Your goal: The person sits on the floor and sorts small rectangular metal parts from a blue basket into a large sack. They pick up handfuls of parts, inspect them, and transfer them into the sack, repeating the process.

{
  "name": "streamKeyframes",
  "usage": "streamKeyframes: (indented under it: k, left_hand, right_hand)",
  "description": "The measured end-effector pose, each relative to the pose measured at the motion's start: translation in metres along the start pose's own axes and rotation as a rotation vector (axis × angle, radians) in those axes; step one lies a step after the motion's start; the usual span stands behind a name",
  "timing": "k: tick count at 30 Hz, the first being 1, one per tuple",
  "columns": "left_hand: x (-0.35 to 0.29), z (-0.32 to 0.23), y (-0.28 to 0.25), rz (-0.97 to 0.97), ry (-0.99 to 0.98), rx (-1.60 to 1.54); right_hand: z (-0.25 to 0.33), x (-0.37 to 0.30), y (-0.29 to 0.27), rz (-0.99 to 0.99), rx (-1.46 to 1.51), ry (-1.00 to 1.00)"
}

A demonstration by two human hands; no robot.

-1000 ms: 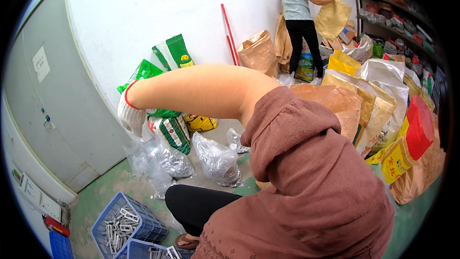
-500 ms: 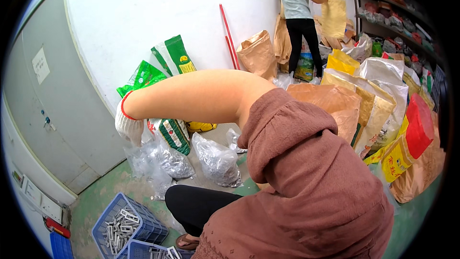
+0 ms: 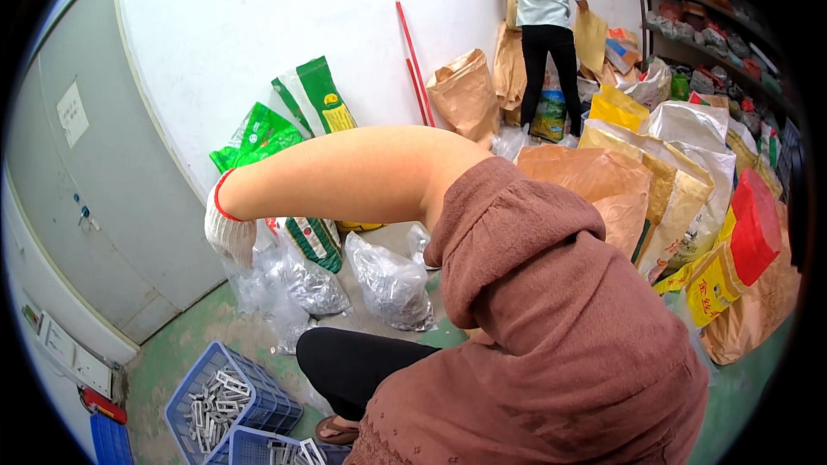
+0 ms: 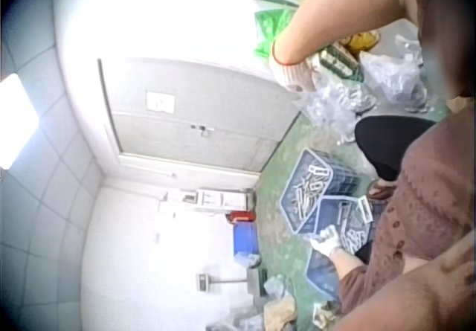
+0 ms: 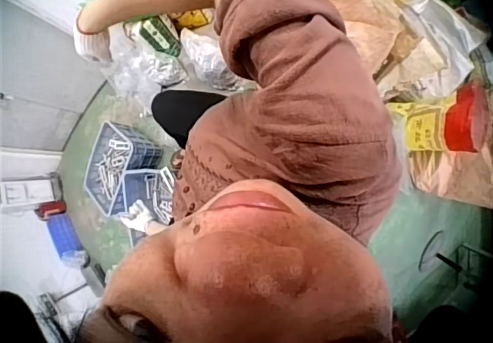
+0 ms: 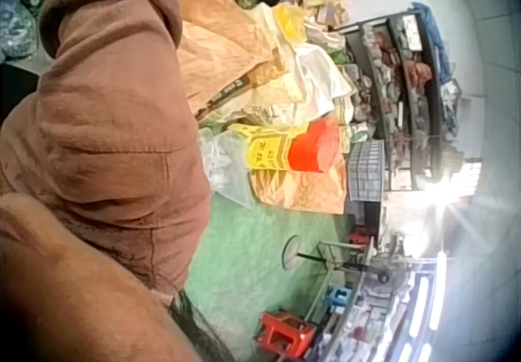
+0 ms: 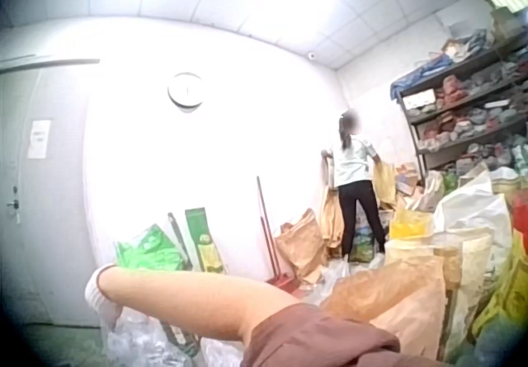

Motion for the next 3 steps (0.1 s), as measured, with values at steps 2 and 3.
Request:
streamKeyframes:
  k: [2,3]
  left_hand:
    - [-0.0009,-0.0004,-0.0012,-0.027,0.008,0.013]
    - [-0.0028,0.0006,0.0001,-0.038,0.01,0.021]
  right_hand:
    - [-0.0019,0.0027,0.0038,0.016,0.013,0.005]
    - [-0.0069,0.0086,0.0097,0.029,0.03,0.016]
Point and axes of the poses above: each hand's wrist, its own x-axis towards the middle knuckle, its own y-axis out of the palm, z = x × y, the point moved 9 cm from there along x, towards the middle knuckle, and after that the axes turned 10 degrees about -z, right-handed, at the moved point
